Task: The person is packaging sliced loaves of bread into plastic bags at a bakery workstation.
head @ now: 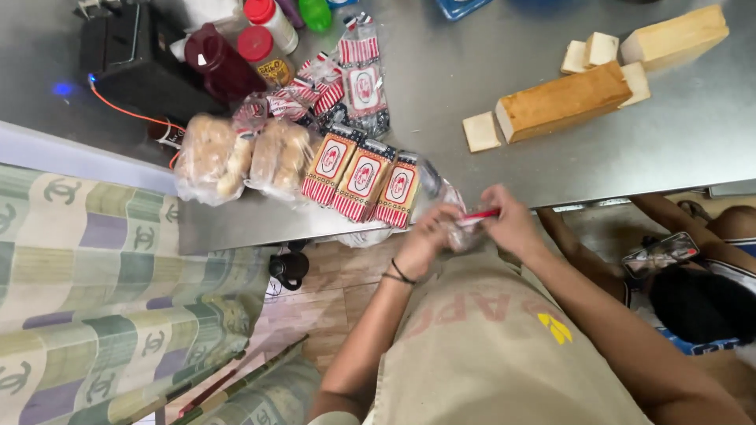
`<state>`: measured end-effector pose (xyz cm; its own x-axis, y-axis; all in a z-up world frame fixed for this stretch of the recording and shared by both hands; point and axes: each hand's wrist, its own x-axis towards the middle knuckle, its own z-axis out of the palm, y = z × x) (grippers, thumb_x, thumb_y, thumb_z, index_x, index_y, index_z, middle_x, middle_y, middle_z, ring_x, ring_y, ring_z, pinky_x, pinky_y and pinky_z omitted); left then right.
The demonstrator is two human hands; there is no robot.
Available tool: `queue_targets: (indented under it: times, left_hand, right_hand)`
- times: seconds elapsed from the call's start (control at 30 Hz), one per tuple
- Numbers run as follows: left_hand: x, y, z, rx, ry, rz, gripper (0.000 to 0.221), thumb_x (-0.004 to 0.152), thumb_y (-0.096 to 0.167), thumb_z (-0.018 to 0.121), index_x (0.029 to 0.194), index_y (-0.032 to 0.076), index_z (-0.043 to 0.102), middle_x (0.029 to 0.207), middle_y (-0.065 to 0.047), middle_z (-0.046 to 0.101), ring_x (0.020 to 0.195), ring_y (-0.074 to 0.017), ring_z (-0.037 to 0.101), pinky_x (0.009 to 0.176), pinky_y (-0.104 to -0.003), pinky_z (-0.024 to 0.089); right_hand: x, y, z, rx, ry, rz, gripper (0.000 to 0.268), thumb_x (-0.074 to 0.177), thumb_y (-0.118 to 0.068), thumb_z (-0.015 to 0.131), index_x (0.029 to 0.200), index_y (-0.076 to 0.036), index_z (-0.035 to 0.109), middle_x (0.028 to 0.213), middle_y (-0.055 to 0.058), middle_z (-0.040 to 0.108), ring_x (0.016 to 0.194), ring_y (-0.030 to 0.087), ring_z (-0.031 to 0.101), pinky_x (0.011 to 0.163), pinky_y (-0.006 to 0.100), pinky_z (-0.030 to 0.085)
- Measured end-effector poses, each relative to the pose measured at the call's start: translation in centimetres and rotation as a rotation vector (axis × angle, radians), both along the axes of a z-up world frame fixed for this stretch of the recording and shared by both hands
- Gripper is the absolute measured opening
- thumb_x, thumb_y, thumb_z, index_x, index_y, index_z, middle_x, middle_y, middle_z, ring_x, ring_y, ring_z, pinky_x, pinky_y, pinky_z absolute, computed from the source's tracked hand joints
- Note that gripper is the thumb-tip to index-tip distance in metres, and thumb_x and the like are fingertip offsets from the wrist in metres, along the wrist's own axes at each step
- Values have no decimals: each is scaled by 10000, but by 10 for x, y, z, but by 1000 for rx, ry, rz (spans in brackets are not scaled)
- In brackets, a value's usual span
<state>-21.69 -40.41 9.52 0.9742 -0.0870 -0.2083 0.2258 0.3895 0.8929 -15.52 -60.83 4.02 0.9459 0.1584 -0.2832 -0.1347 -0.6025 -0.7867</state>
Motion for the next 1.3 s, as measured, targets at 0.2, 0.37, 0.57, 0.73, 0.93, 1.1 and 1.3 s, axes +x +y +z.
queue_targets:
  times: [0.2, 0.37, 0.57, 0.73, 0.93, 1.1, 1.3]
  left_hand:
    - [1, 3, -84, 345, 78, 247, 152, 784, 35, 806, 842, 151, 727, 699, -6, 688, 646, -76, 634, 601, -214, 491]
    - [4, 33, -13, 225, -82, 467, 270, 913, -85, 621, 1099, 76, 731, 924, -40, 659, 908, -124, 590, 880, -289, 489]
    - [-12, 20, -36, 198, -97, 8, 470, 716, -61, 651, 1169, 65, 644, 897, -98, 680, 729, -174, 681, 674, -273, 552]
    - [11, 33, -74, 450, -18, 455, 398, 754, -142, 697, 1021, 150, 649, 782, -25, 614, 757, -154, 629, 723, -245, 504]
    - [-6, 26, -20, -116, -21, -168, 593, 804, -11, 701, 1378, 89, 588, 918, -44, 725, 775, -102, 686, 742, -263, 590]
    - [25, 17, -56, 856, 9, 304, 311, 734, -38, 703, 943, 172, 607, 708, -67, 673, 670, -272, 689, 615, -336, 518]
    - [59, -39, -24, 150, 103, 137, 474, 768, -121, 653, 1204, 66, 633, 1061, -91, 647, 1000, -207, 574, 899, -282, 506]
  right_hand:
    - [0, 31, -17, 849, 458, -399, 496, 934, -29, 597, 1419, 36, 521, 1173, 101, 644, 938, 156, 644, 893, 332, 556]
    - [-16, 34, 9, 213, 269, 46, 518, 893, -140, 716, 1382, -58, 564, 969, 162, 727, 774, 244, 704, 725, 399, 552]
    - [4, 23, -17, 476, 230, -201, 549, 805, 120, 472, 1284, -87, 645, 1113, 152, 663, 1029, 275, 668, 912, 390, 548]
    - [-23, 29, 11, 372, 363, 98, 578, 851, -141, 724, 1405, -22, 615, 1150, 245, 702, 1002, 357, 687, 842, 505, 567]
    - [5, 7, -11, 329, 44, -156, 317, 934, -68, 712, 1245, -68, 647, 1051, 180, 694, 1020, 289, 672, 928, 410, 513]
    - [7, 1, 34, 379, 344, 267, 564, 833, -129, 715, 1387, -80, 628, 1290, 191, 714, 1184, 321, 667, 1005, 458, 511]
    - [56, -22, -16, 332, 256, -83, 321, 965, -14, 607, 1276, -63, 673, 1019, 214, 725, 902, 317, 733, 750, 447, 625]
